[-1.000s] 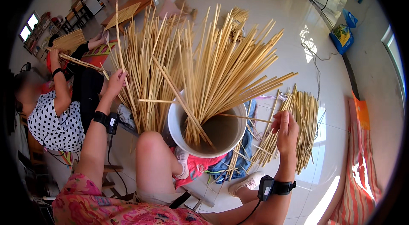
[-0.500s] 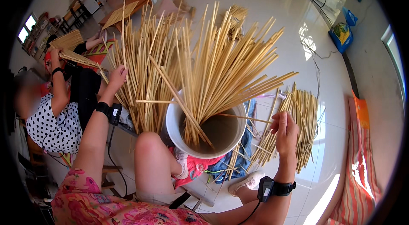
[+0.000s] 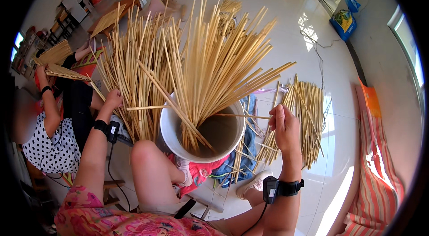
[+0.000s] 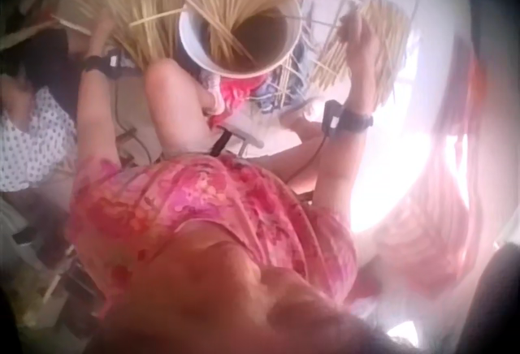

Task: The person selects long dry stalks from a container and weaves them together to form a mat-like structure.

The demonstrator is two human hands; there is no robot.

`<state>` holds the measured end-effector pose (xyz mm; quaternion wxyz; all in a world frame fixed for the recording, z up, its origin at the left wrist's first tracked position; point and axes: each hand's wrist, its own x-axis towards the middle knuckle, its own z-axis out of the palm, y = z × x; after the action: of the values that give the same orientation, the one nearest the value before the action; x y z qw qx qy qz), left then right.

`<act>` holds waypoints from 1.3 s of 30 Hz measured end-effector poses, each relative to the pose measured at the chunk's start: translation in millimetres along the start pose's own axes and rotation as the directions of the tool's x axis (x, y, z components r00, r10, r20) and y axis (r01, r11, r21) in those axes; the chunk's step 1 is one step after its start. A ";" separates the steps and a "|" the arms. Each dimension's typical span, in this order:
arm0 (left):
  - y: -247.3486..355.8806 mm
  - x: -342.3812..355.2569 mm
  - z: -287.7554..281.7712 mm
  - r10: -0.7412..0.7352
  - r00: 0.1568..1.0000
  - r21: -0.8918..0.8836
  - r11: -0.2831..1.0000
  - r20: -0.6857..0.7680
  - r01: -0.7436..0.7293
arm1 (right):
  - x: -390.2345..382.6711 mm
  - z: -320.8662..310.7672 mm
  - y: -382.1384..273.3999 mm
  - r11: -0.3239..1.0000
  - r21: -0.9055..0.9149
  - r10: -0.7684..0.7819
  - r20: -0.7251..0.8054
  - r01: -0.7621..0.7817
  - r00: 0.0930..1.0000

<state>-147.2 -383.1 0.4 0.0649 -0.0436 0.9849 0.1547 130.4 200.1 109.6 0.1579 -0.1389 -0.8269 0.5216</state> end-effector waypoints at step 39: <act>303.8 -143.3 -31.4 0.601 0.799 -0.839 0.441 0.014 -0.317 | -12.7 36.6 -14.7 1.000 0.005 -0.020 0.237 0.019 0.971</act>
<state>-41.4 -95.3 141.2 0.1470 0.2298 0.7535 0.5982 126.1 159.0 106.6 0.0632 -0.0673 -0.8405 0.5339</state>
